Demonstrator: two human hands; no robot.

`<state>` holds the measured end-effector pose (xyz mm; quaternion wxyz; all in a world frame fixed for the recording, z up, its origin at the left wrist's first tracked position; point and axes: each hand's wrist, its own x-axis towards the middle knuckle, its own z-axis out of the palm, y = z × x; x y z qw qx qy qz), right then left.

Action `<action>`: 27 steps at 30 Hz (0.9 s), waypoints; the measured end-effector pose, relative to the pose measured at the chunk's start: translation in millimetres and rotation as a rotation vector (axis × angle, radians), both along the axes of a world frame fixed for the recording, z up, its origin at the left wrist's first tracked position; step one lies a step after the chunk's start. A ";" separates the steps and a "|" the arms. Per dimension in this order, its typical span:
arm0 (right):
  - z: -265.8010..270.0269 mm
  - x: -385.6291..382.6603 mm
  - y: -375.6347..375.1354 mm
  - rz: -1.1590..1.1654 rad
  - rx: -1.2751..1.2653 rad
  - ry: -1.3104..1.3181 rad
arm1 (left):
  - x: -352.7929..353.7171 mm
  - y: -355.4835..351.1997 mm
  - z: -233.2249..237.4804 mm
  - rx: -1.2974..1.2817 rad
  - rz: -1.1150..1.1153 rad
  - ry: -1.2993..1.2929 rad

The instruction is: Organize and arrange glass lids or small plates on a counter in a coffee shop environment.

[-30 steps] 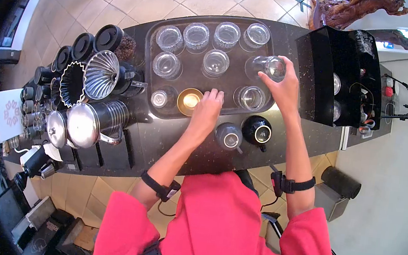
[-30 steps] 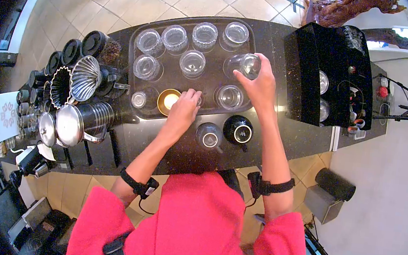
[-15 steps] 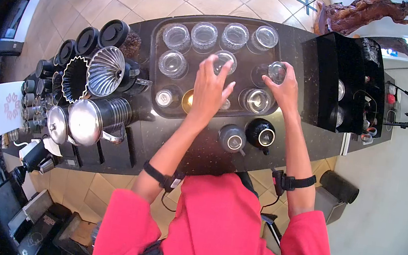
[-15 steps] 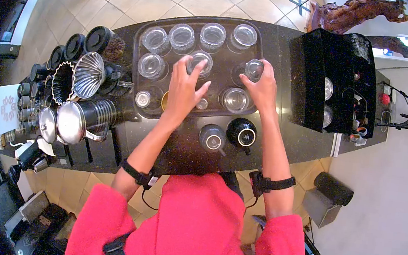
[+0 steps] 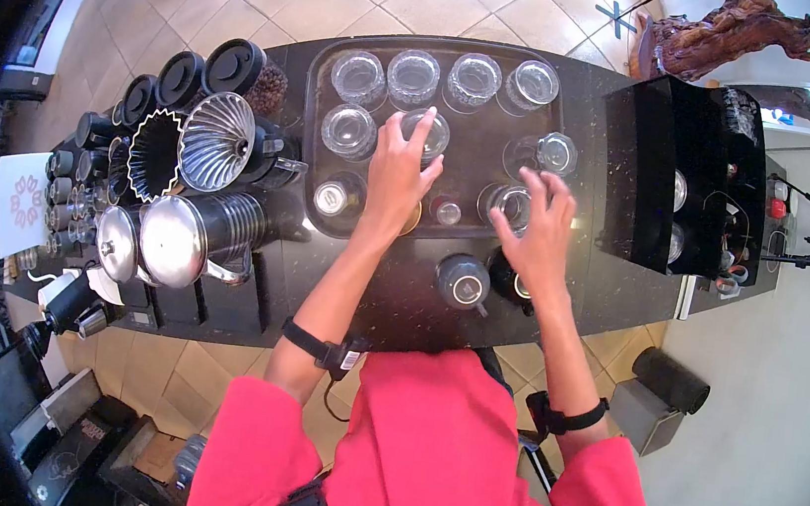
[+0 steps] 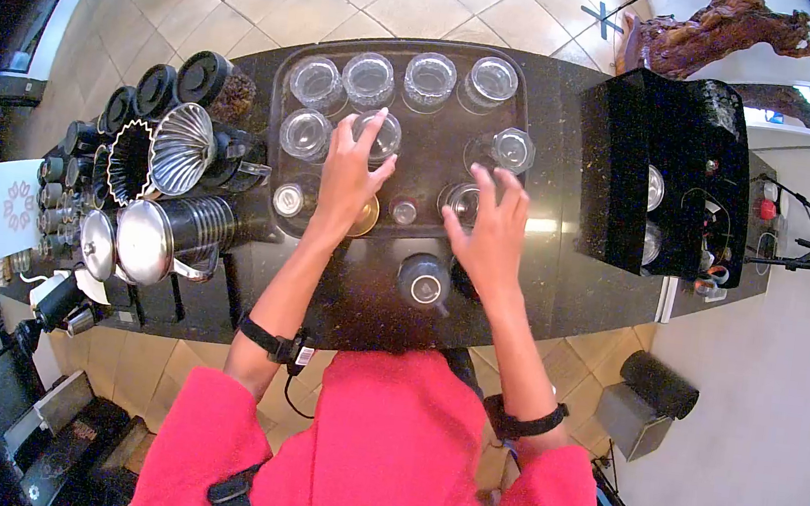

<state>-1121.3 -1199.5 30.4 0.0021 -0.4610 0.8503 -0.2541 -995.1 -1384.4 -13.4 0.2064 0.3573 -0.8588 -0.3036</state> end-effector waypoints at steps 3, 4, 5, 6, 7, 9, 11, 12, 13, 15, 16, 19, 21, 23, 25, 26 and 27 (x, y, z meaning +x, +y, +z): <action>-12.9 11.7 11.3 -0.035 0.226 -0.105 | 2.8 -0.6 0.6 -0.001 0.024 -0.029; -15.4 11.7 11.7 -0.035 0.225 -0.106 | 3.5 -0.2 1.2 -0.013 0.020 -0.028; -18.4 11.4 11.6 -0.061 0.219 -0.171 | 4.0 -0.3 1.9 -0.025 0.016 -0.026; -19.9 11.0 11.4 -0.087 0.214 -0.237 | 4.5 -0.4 0.8 -0.026 0.016 -0.027; -20.3 9.5 11.2 -0.088 0.214 -0.238 | 5.1 -0.1 -0.4 -0.051 0.014 -0.024; -18.1 4.8 8.8 -0.085 0.227 -0.299 | 4.8 -0.1 -0.7 -0.077 0.009 -0.019; -8.4 9.4 11.8 -0.082 0.235 -0.273 | 5.6 0.9 0.7 -0.084 0.016 -0.029; 0.4 9.8 8.5 -0.075 0.242 -0.244 | 4.3 -0.8 2.9 -0.087 0.018 -0.026; 12.5 11.4 3.3 -0.075 0.243 -0.246 | 5.0 -0.7 5.7 -0.114 0.017 -0.031; 38.7 19.4 -6.3 -0.030 0.152 -0.203 | 7.8 2.6 6.5 -0.132 0.006 -0.045; 45.7 20.5 -12.5 -0.039 0.155 -0.206 | 7.0 2.1 6.0 -0.137 0.010 -0.045; 51.8 12.8 -43.2 0.056 0.043 -0.203 | 5.1 3.3 4.4 -0.145 0.015 -0.054; 36.4 5.7 -62.8 0.063 0.051 -0.179 | 5.3 3.6 4.8 -0.150 0.022 -0.069; 14.5 -2.0 -79.8 0.086 0.067 -0.148 | 6.0 3.4 5.7 -0.161 0.014 -0.073; 2.7 -6.2 -91.5 0.072 0.111 -0.157 | 7.1 3.4 7.0 -0.169 0.010 -0.081; -2.7 -7.8 -94.9 0.063 0.156 -0.166 | 7.2 3.7 7.3 -0.164 0.008 -0.085; -5.8 -8.7 -97.1 0.063 0.156 -0.165 | 7.2 3.6 7.4 -0.157 0.008 -0.088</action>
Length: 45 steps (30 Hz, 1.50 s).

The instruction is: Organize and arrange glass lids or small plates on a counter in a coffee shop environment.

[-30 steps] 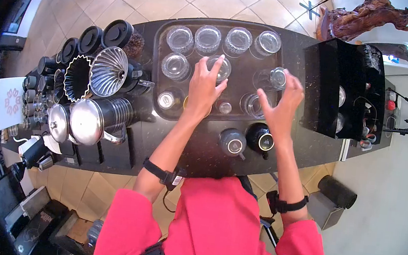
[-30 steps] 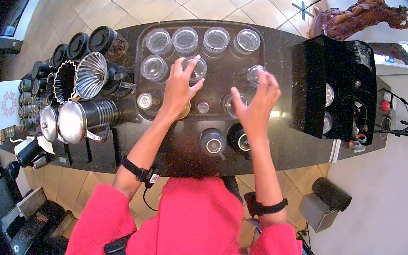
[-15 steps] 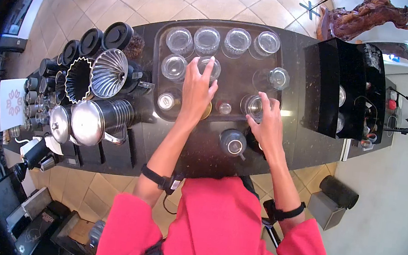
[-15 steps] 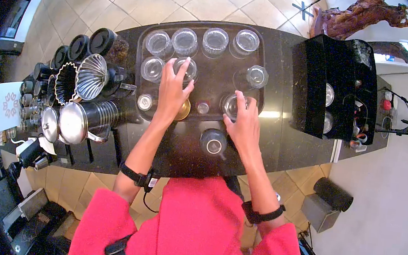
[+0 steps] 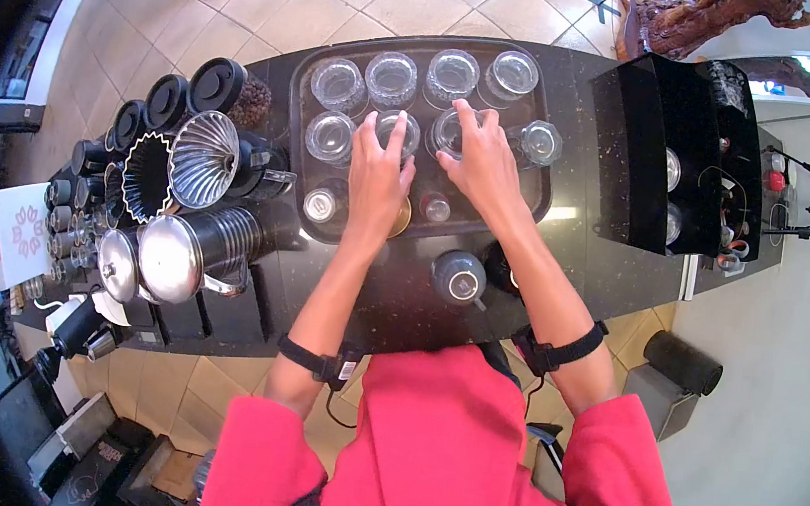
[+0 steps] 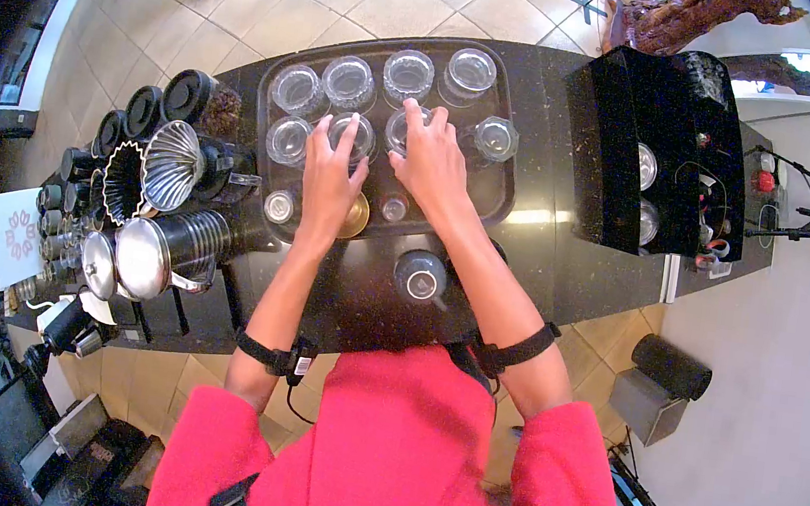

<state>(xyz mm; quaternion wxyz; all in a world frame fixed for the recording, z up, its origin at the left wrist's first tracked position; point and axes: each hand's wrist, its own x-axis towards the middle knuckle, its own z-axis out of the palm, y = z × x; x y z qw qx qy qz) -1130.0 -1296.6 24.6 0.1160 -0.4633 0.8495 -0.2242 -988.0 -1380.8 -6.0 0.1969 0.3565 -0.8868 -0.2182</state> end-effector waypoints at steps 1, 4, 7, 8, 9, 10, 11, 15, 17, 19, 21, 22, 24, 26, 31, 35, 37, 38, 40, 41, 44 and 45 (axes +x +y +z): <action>-3.2 -0.8 -1.5 -0.005 0.017 -0.002 | -0.1 -0.2 -0.3 0.001 0.001 0.001; -10.7 -2.4 -3.8 -0.014 0.063 -0.031 | 0.1 0.8 -2.5 -0.009 0.000 0.010; -14.0 -2.4 -4.4 -0.025 0.086 -0.052 | -1.8 0.9 -3.6 0.015 0.015 0.025; -14.7 -2.6 -4.5 -0.026 0.082 -0.049 | -1.9 1.0 -3.4 0.007 0.016 0.020; -16.3 -2.4 -3.8 -0.029 0.083 -0.048 | -1.4 1.6 -2.6 -0.001 0.017 0.012; -17.9 -2.2 -3.0 -0.031 0.059 -0.058 | -1.1 1.9 -1.9 0.000 0.013 0.012; -19.3 -2.5 -2.0 -0.033 0.033 -0.067 | -1.0 1.8 -1.0 -0.016 0.006 0.005; 13.9 0.0 14.6 -0.031 -0.144 0.129 | -2.9 1.0 0.9 -0.139 -0.026 -0.054; 34.2 -12.1 32.7 -0.130 -0.221 0.314 | -4.8 2.4 2.6 -0.153 -0.024 -0.071; 12.7 -34.6 50.1 -0.197 -0.195 0.362 | -7.1 4.0 7.5 -0.173 -0.026 -0.083; -9.3 -52.9 62.0 -0.298 -0.206 0.128 | -12.5 7.3 13.5 -0.147 -0.103 0.019; -13.0 -56.8 66.0 -0.349 -0.152 -0.055 | -17.3 9.2 12.6 -0.148 -0.106 0.024; -25.9 -64.0 69.8 -0.329 -0.172 -0.084 | -27.1 14.8 5.6 -0.091 -0.311 0.111; -30.3 -64.7 70.3 -0.304 -0.193 -0.117 | -37.7 21.0 -8.5 -0.100 -0.316 0.107; -30.3 -59.9 67.3 -0.310 -0.236 -0.093 | -54.6 19.1 -10.4 -0.105 -0.276 0.104; -30.5 -59.3 55.0 -0.308 -0.240 -0.098 | -54.6 15.8 -9.8 -0.092 -0.288 0.069; -32.1 -62.2 50.4 -0.292 -0.226 -0.091 | -54.0 16.6 -10.1 -0.064 -0.295 0.093; -32.5 -63.3 49.2 -0.290 -0.226 -0.096 | -54.0 17.1 -10.1 -0.065 -0.292 0.088; -33.4 -66.0 49.1 -0.289 -0.225 -0.096 | -54.3 18.7 -11.1 -0.076 -0.278 0.131; -33.7 -66.5 49.3 -0.285 -0.226 -0.098 | -54.5 19.3 -11.3 -0.077 -0.274 0.129; -36.4 -66.4 52.0 -0.263 -0.277 -0.112 | -51.5 21.5 -12.6 -0.088 -0.271 0.139; -36.4 -66.5 52.8 -0.258 -0.287 -0.126 | -48.5 22.2 -11.3 -0.081 -0.272 0.159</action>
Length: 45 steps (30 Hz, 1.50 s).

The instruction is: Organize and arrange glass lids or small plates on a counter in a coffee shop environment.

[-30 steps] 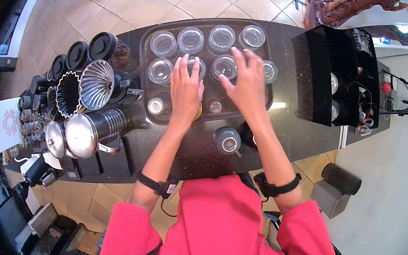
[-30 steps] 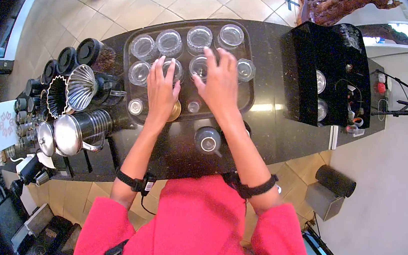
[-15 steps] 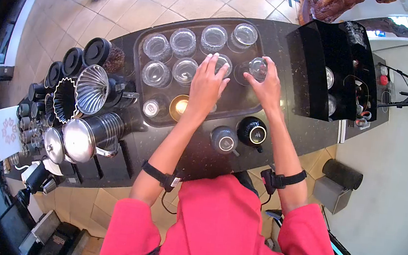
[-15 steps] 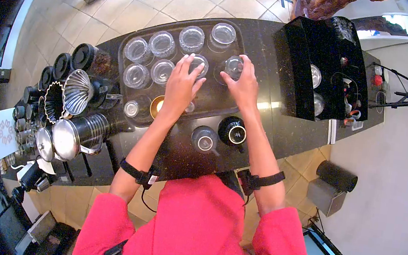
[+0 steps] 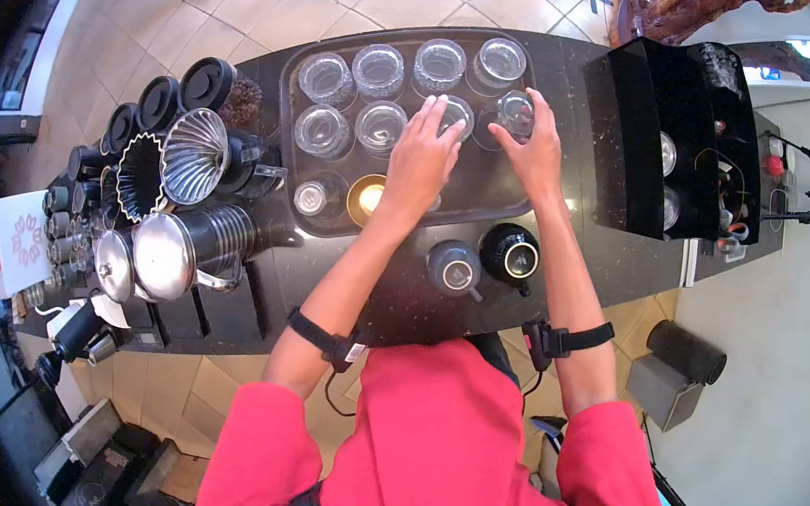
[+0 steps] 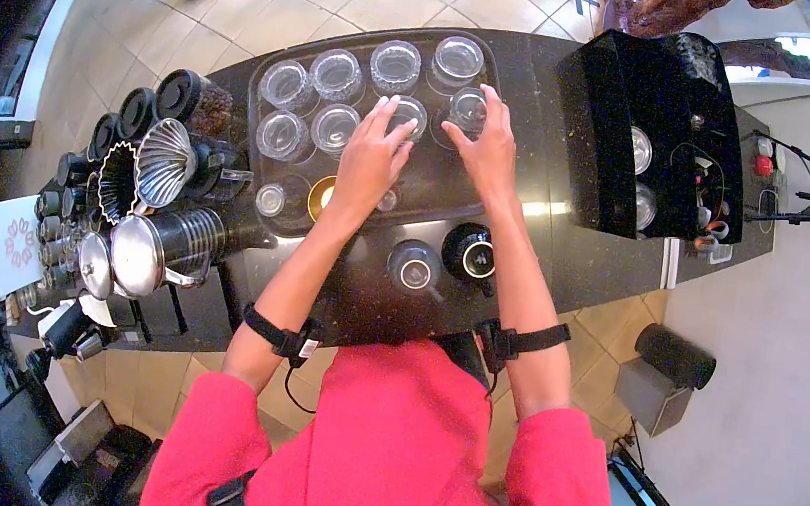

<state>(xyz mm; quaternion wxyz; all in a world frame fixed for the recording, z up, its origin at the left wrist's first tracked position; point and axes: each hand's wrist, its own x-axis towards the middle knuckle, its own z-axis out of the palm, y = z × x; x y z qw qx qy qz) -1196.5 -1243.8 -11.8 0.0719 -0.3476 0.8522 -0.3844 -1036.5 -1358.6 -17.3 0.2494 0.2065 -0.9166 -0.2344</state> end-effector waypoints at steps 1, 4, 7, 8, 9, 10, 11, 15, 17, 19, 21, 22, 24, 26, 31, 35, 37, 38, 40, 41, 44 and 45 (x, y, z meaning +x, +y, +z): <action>0.0 -0.9 0.8 0.005 -0.012 -0.011 | 3.1 1.0 1.2 0.010 -0.003 0.020; -0.2 -4.4 2.8 0.040 -0.036 -0.042 | 26.3 10.8 9.4 0.054 0.006 0.081; -1.6 -6.5 0.8 0.037 -0.029 0.022 | 56.2 24.4 11.4 0.156 -0.003 0.084; -1.6 -5.3 0.6 0.033 -0.027 0.019 | 64.7 28.2 8.8 0.158 -0.007 0.081; -1.5 -4.8 -0.6 0.032 -0.014 0.013 | 71.8 31.4 5.1 0.170 -0.009 0.097; -0.7 -4.4 -1.2 0.032 -0.001 0.008 | 78.2 34.2 1.5 0.182 -0.009 0.115; 0.4 -3.2 -1.3 0.034 -0.001 0.006 | 84.6 36.8 -1.8 0.188 0.002 0.099; -2.9 10.8 7.4 -0.043 -0.080 0.004 | 100.6 46.2 -4.3 0.202 0.025 0.059; 5.7 28.0 23.8 -0.109 -0.089 0.110 | 103.8 53.4 -0.8 0.206 0.028 0.068; 25.5 48.5 56.4 -0.024 0.043 0.176 | 108.8 61.9 6.6 0.230 -0.004 0.079; 20.7 62.0 85.2 0.032 0.159 0.159 | 108.7 66.7 12.1 0.238 -0.037 0.115; 17.3 69.2 96.9 0.074 0.272 0.138 | 109.3 67.9 10.4 0.242 -0.035 0.116; 13.9 76.7 109.6 0.073 0.348 -0.004 | 104.6 65.6 6.9 0.238 -0.034 0.113; 15.2 84.3 119.6 0.067 0.420 -0.149 | 97.5 61.4 6.7 0.229 -0.073 0.098; 16.9 107.8 137.1 0.048 0.718 -0.172 | 92.3 73.0 8.3 0.354 -0.492 -0.178; 12.6 107.0 136.8 0.034 0.715 -0.198 | 102.7 92.8 -6.7 0.238 -0.583 -0.446; 8.0 105.9 136.8 0.042 0.708 -0.195 | 105.3 96.5 -8.7 0.230 -0.558 -0.434; 5.8 106.7 138.5 0.049 0.708 -0.195 | 107.3 98.3 -10.3 0.229 -0.534 -0.423; 2.4 107.8 142.9 0.061 0.702 -0.144 | 109.1 97.5 -5.2 0.276 -0.504 -0.341; -0.4 108.1 142.6 0.069 0.695 -0.089 | 110.3 95.0 -2.9 0.318 -0.475 -0.256; 14.7 115.8 127.5 0.135 0.640 0.122 | 114.6 78.1 5.0 0.351 -0.297 -0.120; 22.1 118.2 115.7 0.149 0.584 0.125 | 115.5 72.0 11.9 0.356 -0.213 -0.041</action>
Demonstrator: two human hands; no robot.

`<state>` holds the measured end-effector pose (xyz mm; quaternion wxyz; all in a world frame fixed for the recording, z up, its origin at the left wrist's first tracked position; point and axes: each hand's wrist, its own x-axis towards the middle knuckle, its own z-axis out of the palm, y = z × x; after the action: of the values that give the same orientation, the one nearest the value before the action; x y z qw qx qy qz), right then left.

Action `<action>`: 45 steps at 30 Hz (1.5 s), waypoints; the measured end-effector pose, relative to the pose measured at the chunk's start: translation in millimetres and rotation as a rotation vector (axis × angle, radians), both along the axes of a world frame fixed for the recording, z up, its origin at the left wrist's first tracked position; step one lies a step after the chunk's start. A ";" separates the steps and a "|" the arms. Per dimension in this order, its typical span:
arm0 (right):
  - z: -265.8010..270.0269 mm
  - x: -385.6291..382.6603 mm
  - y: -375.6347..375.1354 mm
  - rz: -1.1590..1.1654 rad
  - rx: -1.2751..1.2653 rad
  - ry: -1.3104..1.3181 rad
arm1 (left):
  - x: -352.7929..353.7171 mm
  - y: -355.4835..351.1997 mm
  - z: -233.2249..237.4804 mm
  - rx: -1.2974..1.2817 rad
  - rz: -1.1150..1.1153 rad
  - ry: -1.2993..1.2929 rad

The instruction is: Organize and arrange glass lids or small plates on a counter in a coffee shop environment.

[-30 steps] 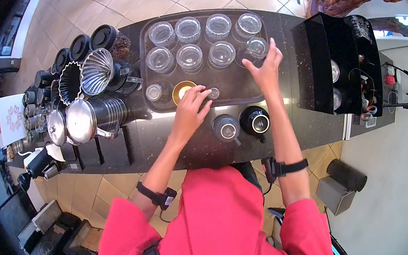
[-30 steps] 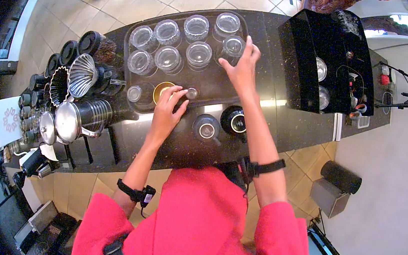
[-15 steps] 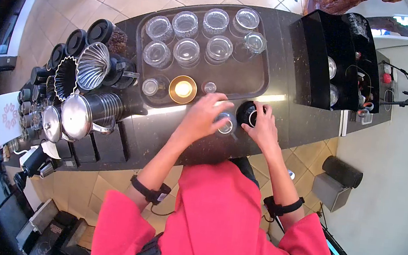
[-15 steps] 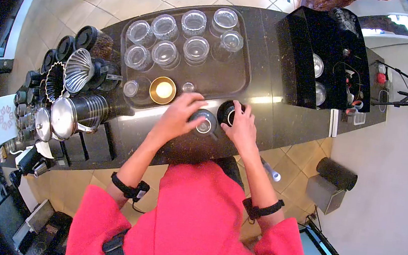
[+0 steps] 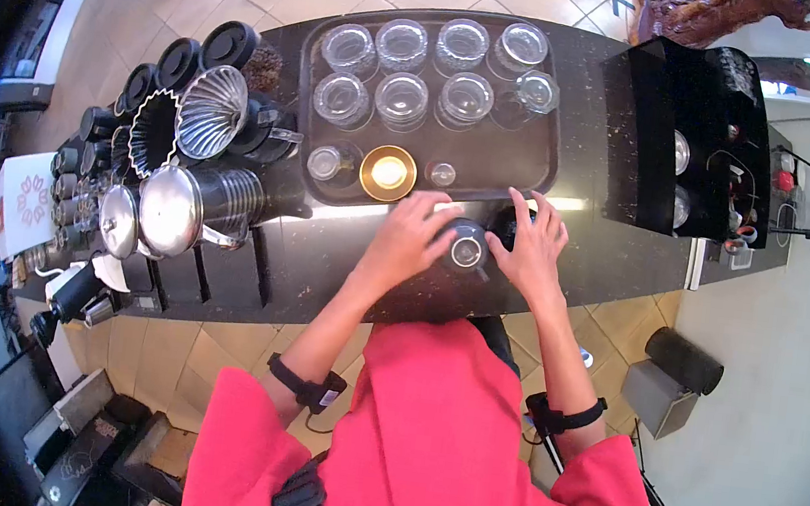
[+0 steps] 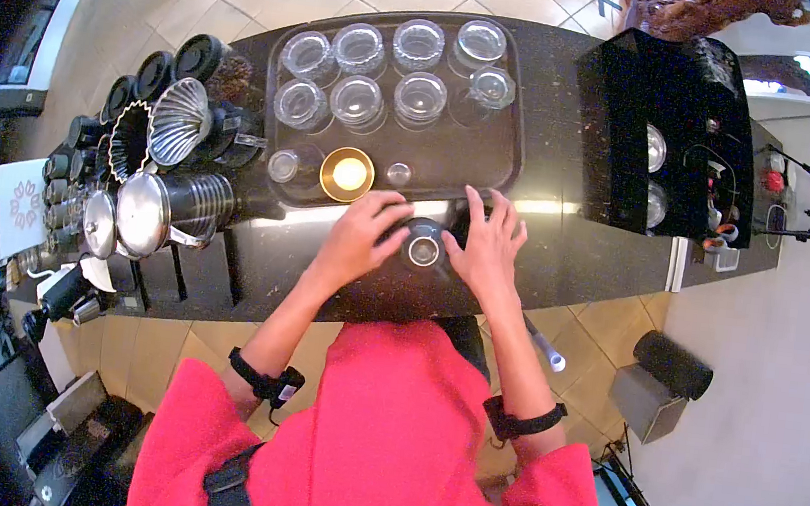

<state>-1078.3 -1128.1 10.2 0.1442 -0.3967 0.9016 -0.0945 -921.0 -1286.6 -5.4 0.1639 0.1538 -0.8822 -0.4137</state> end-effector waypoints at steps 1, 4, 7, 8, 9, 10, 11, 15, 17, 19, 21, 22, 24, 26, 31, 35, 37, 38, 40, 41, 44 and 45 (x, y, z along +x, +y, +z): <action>-2.0 1.2 -10.1 0.009 -0.005 -0.006 | 2.3 -6.9 -2.1 -0.005 0.009 -0.006; -11.4 3.5 -41.5 0.186 -0.210 0.021 | 10.2 -27.1 -8.1 -0.132 0.115 0.038; -26.3 6.0 -70.8 0.224 -0.271 -0.086 | 13.8 -37.4 -4.6 -0.223 0.175 0.030; -29.5 6.9 -76.9 0.243 -0.285 -0.078 | 16.3 -40.1 -2.9 -0.203 0.167 -0.005; -32.8 7.4 -82.3 0.251 -0.287 -0.079 | 17.5 -41.9 -3.4 -0.205 0.175 -0.006; -35.9 8.1 -87.2 0.251 -0.291 -0.111 | 18.1 -43.3 -4.0 -0.224 0.168 -0.069; -38.5 8.4 -90.1 0.250 -0.295 -0.142 | 18.3 -44.3 -4.8 -0.241 0.158 -0.131; -41.1 7.3 -95.8 0.245 -0.323 -0.210 | 15.7 -43.8 -27.7 -0.298 0.171 -0.234; -40.8 7.6 -96.0 0.227 -0.372 -0.276 | 12.5 -41.5 -34.9 -0.328 0.240 -0.297; -42.3 8.3 -96.1 0.219 -0.373 -0.271 | 8.3 -41.4 -35.6 -0.315 0.251 -0.302; -44.5 8.7 -95.7 0.210 -0.377 -0.264 | 5.7 -41.0 -35.4 -0.304 0.261 -0.306; -46.2 8.8 -95.6 0.200 -0.385 -0.266 | 4.8 -41.0 -35.1 -0.299 0.260 -0.310; -49.2 9.0 -95.7 0.186 -0.394 -0.267 | 2.9 -41.8 -35.3 -0.294 0.255 -0.314; -52.0 8.2 -96.8 0.184 -0.423 -0.274 | 1.7 -42.2 -36.3 -0.283 0.272 -0.300; -54.3 4.8 -110.5 0.180 -0.473 -0.251 | 2.5 -43.4 -35.2 -0.294 0.258 -0.301; -57.3 2.6 -123.8 0.162 -0.506 -0.254 | 3.4 -43.1 -37.9 -0.292 0.259 -0.298; -56.4 3.3 -128.3 0.151 -0.515 -0.263 | 3.1 -42.1 -36.4 -0.286 0.263 -0.296; -56.0 3.8 -130.8 0.139 -0.523 -0.273 | 3.1 -41.8 -35.7 -0.281 0.267 -0.295; -56.4 4.3 -134.4 0.138 -0.528 -0.288 | 2.5 -40.9 -34.1 -0.279 0.274 -0.298; -56.7 4.6 -135.4 0.132 -0.532 -0.301 | 2.4 -40.1 -33.4 -0.277 0.277 -0.302; -61.2 5.0 -138.0 0.110 -0.545 -0.339 | 0.7 -37.1 -39.8 -0.337 0.301 -0.303; -61.6 5.8 -137.6 0.107 -0.544 -0.335 | 0.1 -35.6 -37.6 -0.336 0.297 -0.300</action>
<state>-1072.5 -1265.7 -51.4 0.1841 -0.4462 0.7849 -0.3885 -920.9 -1322.2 -43.0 0.1137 0.3117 -0.9207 -0.2055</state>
